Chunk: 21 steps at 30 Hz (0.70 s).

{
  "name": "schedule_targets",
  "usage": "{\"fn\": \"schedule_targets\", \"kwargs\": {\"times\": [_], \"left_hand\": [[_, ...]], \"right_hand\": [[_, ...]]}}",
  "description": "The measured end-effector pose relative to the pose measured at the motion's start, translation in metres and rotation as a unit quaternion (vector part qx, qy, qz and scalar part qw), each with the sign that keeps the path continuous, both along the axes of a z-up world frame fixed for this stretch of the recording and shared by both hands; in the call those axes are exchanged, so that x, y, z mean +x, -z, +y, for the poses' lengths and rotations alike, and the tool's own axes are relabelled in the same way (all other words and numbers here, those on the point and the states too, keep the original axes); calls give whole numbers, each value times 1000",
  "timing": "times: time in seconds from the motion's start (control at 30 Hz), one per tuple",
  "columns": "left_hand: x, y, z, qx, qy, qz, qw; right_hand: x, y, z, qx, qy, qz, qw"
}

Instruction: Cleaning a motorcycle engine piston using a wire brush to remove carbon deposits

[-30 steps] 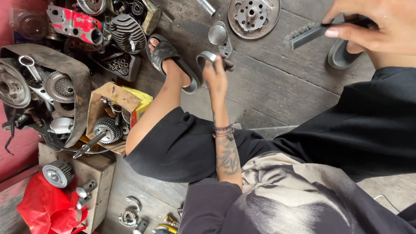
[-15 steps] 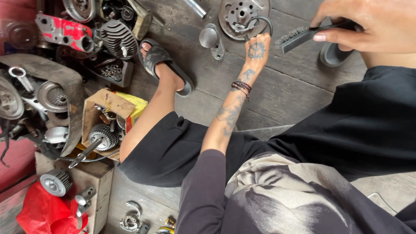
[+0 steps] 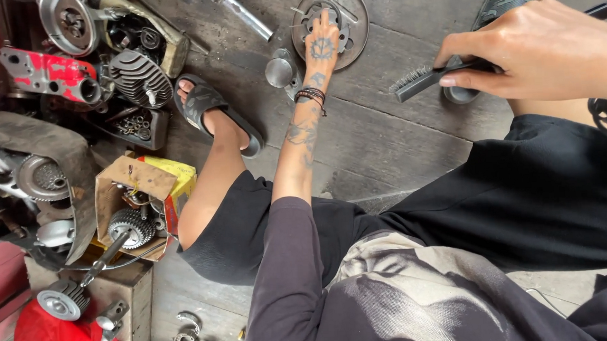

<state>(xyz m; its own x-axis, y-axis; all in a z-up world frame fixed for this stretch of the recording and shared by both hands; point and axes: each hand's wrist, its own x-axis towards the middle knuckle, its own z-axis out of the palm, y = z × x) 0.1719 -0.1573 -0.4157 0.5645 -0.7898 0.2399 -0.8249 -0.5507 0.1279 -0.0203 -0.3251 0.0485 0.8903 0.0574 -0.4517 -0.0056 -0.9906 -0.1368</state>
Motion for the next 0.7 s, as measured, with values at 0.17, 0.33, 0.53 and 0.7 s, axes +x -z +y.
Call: {"fn": "schedule_targets", "kwargs": {"times": [0.17, 0.33, 0.53, 0.7], "left_hand": [[-8, 0, -4, 23, 27, 18, 999], [-17, -13, -1, 3, -2, 4, 1000], [-10, -26, 1, 15, -8, 6, 1000], [-7, -33, 7, 16, 17, 57, 998]], "right_hand": [[2, 6, -5, -28, 4, 62, 998], [-3, 12, -7, -45, 5, 99, 994], [-5, 8, -6, -50, 20, 111, 992], [-6, 20, -9, -50, 4, 115, 992]]}}
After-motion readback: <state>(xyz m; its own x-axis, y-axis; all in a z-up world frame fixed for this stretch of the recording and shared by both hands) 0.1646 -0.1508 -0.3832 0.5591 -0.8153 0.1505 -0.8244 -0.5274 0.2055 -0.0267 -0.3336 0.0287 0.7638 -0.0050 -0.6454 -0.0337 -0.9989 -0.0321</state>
